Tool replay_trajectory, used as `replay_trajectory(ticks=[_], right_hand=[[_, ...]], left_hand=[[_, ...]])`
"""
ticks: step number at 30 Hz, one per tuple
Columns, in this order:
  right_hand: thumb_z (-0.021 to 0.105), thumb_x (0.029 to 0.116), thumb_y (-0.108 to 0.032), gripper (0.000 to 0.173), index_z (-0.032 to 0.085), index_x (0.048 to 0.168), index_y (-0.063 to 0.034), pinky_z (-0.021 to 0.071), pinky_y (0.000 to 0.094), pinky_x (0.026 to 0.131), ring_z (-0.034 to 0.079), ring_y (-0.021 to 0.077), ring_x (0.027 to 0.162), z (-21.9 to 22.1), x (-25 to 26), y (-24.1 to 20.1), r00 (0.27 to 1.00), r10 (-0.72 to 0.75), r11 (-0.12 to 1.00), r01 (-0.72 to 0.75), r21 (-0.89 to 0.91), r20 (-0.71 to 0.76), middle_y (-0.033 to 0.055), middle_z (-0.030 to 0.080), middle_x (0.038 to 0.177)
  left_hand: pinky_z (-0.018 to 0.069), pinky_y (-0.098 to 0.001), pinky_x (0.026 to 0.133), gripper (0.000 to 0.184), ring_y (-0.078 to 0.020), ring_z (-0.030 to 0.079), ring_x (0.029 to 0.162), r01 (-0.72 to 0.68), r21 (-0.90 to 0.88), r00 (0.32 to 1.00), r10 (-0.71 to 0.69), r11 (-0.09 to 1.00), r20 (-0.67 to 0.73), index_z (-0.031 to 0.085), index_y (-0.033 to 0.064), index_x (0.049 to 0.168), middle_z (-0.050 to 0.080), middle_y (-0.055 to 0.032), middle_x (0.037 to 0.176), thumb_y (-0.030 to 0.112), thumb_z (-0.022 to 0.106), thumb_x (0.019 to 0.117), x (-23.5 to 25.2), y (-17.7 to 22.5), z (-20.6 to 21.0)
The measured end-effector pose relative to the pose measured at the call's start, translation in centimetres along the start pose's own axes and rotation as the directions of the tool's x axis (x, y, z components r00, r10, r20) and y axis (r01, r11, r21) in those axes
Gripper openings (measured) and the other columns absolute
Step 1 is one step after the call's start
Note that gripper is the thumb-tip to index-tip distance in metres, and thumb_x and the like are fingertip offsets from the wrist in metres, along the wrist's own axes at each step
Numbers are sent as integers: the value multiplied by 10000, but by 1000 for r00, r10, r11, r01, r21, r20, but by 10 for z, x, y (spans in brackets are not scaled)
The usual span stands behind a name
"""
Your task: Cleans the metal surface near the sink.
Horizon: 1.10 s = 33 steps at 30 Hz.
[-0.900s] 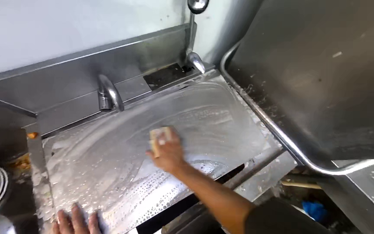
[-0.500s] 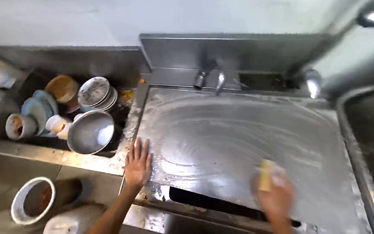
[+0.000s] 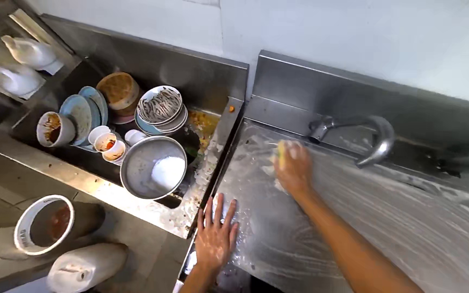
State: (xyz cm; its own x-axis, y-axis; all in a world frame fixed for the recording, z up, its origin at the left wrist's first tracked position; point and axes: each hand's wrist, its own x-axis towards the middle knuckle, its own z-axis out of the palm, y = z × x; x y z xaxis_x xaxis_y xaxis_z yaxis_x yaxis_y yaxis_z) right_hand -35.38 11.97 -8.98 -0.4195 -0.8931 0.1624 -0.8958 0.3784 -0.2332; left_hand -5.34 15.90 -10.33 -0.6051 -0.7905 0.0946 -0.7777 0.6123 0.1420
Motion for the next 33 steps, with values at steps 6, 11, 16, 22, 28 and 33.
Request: replay_trajectory(ticks=[6,11,16,22,28,33], right_hand=[[524,988,-302,544,509,1495,-105,331,598,1180,403,386,1461,38,57,-127,988,-152,986,154,59,-40,158,517,1518],[574,960,-338,510,598,1440,-169,375,563,1184,434,317,1463,17,-100,-125,966,-257,964,254,71,21,65,555,1509],[584,950,-273,480,642,1315,32,497,554,1053,626,391,1224,-60,-222,64,952,292,956,-293,7,-93,249,646,1311],[418,1017,-557,757,447,1502,24,343,640,1151,434,494,1406,-112,-336,273,423,870,374,-901,-218,-254,320,448,1512],[607,979,-375,593,524,1443,-16,382,666,1104,464,488,1371,-56,-138,129,828,502,851,-524,-29,-251,280,493,1481],[498,1002,-514,635,500,1515,-141,240,625,1222,360,374,1492,9,-75,-100,989,135,987,-130,93,-51,108,474,1573]], left_hand=[[357,-587,1157,727,-359,455,1437,41,-237,989,-74,971,-131,506,176,1514,454,-185,1566,630,194,1039,-2,-10,5],[360,-571,1156,884,-417,466,1411,94,-433,971,-179,897,-161,460,13,1512,397,-271,1573,674,149,1014,-3,-12,0],[342,-582,1163,824,-408,443,1434,109,-414,981,-164,904,-100,459,64,1530,393,-231,1592,638,150,1025,-5,-9,0],[343,-563,1166,826,-378,445,1438,107,-475,983,-166,874,-84,431,63,1545,387,-199,1604,648,206,1008,0,-10,-1],[304,-564,1193,817,-350,420,1461,113,-518,987,-155,848,-40,365,14,1564,407,-188,1595,607,223,1022,2,-10,-6],[294,-489,1226,825,-321,379,1487,121,-716,980,-196,688,-23,340,-56,1547,411,-239,1573,581,205,1040,8,-17,-14]])
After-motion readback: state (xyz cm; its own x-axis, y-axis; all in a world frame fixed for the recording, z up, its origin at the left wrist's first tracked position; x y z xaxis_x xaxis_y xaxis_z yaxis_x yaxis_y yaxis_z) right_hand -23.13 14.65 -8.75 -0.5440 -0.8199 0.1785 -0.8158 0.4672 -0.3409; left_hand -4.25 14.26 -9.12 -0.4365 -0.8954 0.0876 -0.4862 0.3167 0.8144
